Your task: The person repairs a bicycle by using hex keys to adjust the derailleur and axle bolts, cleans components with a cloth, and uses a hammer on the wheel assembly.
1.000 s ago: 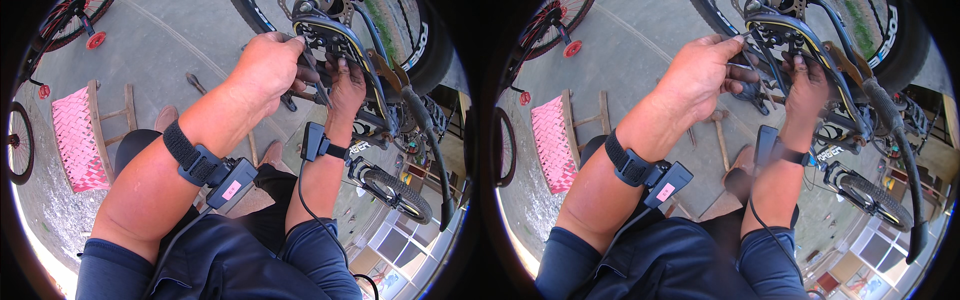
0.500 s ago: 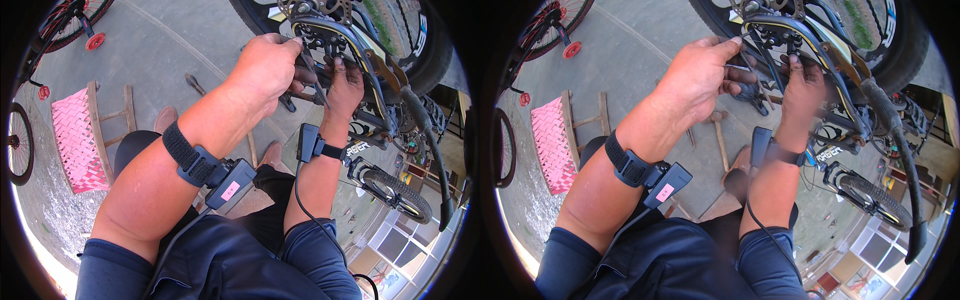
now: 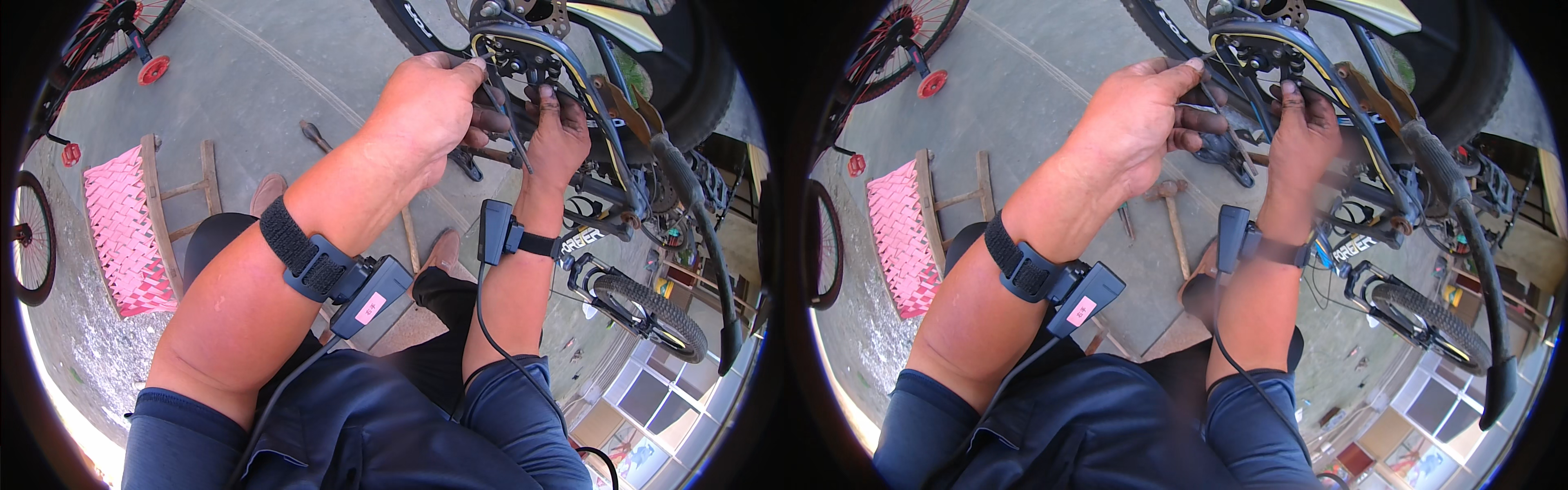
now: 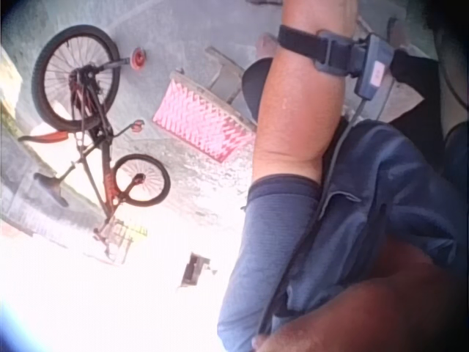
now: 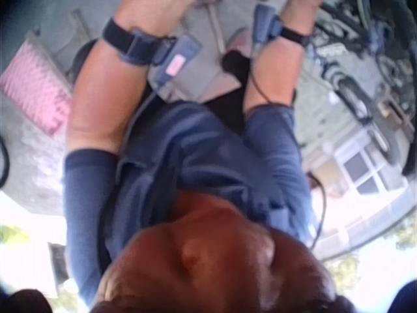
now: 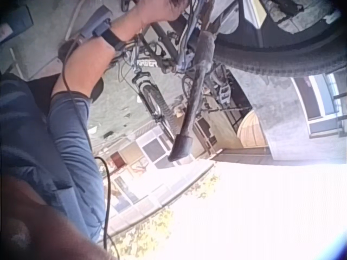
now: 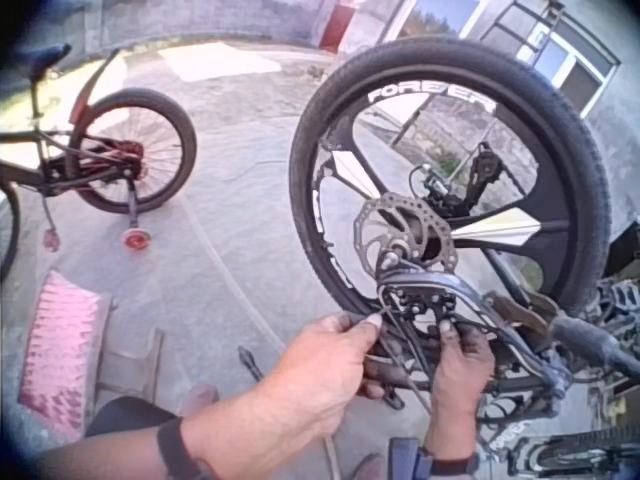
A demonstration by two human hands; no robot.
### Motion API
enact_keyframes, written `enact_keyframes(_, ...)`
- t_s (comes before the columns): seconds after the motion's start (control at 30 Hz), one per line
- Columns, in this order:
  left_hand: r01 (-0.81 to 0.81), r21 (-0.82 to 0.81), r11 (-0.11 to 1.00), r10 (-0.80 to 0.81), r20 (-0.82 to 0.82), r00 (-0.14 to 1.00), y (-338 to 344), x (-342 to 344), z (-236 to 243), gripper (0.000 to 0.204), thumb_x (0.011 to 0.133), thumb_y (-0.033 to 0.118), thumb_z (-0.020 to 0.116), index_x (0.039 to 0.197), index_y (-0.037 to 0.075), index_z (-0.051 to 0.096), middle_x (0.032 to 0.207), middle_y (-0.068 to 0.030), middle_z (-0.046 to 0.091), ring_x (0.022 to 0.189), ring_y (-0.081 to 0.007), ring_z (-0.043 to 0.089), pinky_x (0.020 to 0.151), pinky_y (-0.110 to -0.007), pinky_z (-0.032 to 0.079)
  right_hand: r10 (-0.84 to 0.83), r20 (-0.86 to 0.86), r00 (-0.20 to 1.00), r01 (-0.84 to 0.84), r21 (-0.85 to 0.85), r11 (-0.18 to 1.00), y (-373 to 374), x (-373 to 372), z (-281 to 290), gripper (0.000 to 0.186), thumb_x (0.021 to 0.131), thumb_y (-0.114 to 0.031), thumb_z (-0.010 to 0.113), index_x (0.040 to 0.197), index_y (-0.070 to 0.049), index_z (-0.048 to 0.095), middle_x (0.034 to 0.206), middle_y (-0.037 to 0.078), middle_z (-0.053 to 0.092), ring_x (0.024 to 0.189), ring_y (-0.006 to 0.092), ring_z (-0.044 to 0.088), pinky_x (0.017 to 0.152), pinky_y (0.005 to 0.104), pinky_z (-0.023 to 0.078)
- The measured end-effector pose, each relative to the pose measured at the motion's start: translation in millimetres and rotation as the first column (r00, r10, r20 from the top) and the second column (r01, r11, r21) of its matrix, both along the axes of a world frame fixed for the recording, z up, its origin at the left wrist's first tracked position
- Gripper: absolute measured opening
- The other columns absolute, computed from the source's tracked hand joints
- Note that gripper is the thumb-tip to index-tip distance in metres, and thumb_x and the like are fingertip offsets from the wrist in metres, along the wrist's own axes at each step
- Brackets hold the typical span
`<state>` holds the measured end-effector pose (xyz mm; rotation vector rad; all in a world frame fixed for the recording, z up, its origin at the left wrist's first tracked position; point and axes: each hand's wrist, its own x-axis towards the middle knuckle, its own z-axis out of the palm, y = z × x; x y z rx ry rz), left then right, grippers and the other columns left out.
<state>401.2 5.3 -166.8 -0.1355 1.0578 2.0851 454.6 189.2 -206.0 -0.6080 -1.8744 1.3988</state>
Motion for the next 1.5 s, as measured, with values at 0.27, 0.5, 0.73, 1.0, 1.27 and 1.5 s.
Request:
enact_keyframes(0.27,0.01,-0.01,1.0,-0.01,-0.007,1.0,-1.8,-0.3,0.8,0.021,0.098,0.023,0.048,0.102,0.003,0.055,0.09,-0.0072,0.065,0.071,-0.0159,0.064,0.054,-0.025,0.044,-0.031,-0.001,1.0,0.031,0.024,0.999,1.2,-0.1,-0.6,0.014,0.087,-0.006,0.067,0.097,0.003,0.064,0.085,0.007,0.067,0.071,0.0112,0.062,0.064,0.0221,0.049)
enact_keyframes(0.5,0.01,-0.011,1.0,-0.01,-0.003,1.0,-2.5,-1.1,-1.0,0.021,0.098,0.023,0.049,0.103,0.003,0.055,0.09,-0.007,0.065,0.071,-0.0158,0.064,0.054,-0.025,0.044,-0.019,-0.022,1.0,0.019,0.039,0.999,-1.6,-1.4,-3.3,0.015,0.088,-0.008,0.066,0.097,0.003,0.064,0.086,0.009,0.069,0.076,0.0132,0.065,0.066,0.0229,0.052)
enact_keyframes(0.73,0.001,-0.002,1.0,-0.001,0.008,1.0,-0.3,-1.4,-0.5,0.021,0.098,0.021,0.049,0.104,0.002,0.055,0.09,-0.0072,0.065,0.071,-0.0158,0.064,0.054,-0.025,0.044,-0.005,-0.03,1.0,0.004,-0.025,1.0,-1.0,0.9,-4.2,0.015,0.089,-0.009,0.065,0.097,0.003,0.064,0.086,0.01,0.069,0.078,0.0143,0.066,0.065,0.0228,0.05)
enact_keyframes(1.0,0.009,0.007,1.0,-0.01,0.017,1.0,-1.2,-0.7,0.7,0.022,0.098,0.022,0.049,0.103,0.002,0.055,0.089,-0.0075,0.065,0.07,-0.0161,0.064,0.054,-0.025,0.044,-0.021,-0.045,0.999,0.022,0.025,0.999,-4.2,-2.9,-4.4,0.013,0.087,-0.01,0.068,0.093,0.001,0.064,0.081,0.006,0.067,0.071,0.0109,0.061,0.066,0.0221,0.046)
enact_keyframes(1.27,0.023,0.009,1.0,-0.023,0.019,1.0,1.3,1.6,3.1,0.022,0.098,0.022,0.049,0.103,0.002,0.056,0.089,-0.0077,0.065,0.07,-0.0163,0.064,0.054,-0.025,0.044,-0.034,-0.045,0.998,0.035,0.015,0.999,-4.7,-3.1,-2.7,0.012,0.083,-0.006,0.071,0.09,0.001,0.064,0.084,0.005,0.065,0.073,0.0096,0.059,0.068,0.0224,0.047)
enact_keyframes(1.5,0.016,0.003,1.0,-0.016,0.016,1.0,2.2,2.0,2.7,0.022,0.098,0.023,0.049,0.103,0.002,0.055,0.09,-0.008,0.065,0.07,-0.0166,0.064,0.054,-0.025,0.044,-0.095,-0.092,0.991,0.096,0.004,0.995,-9.3,-6.5,-6.2,0.013,0.083,-0.005,0.071,0.089,0.003,0.063,0.086,0.006,0.065,0.076,0.0107,0.06,0.071,0.0229,0.048)
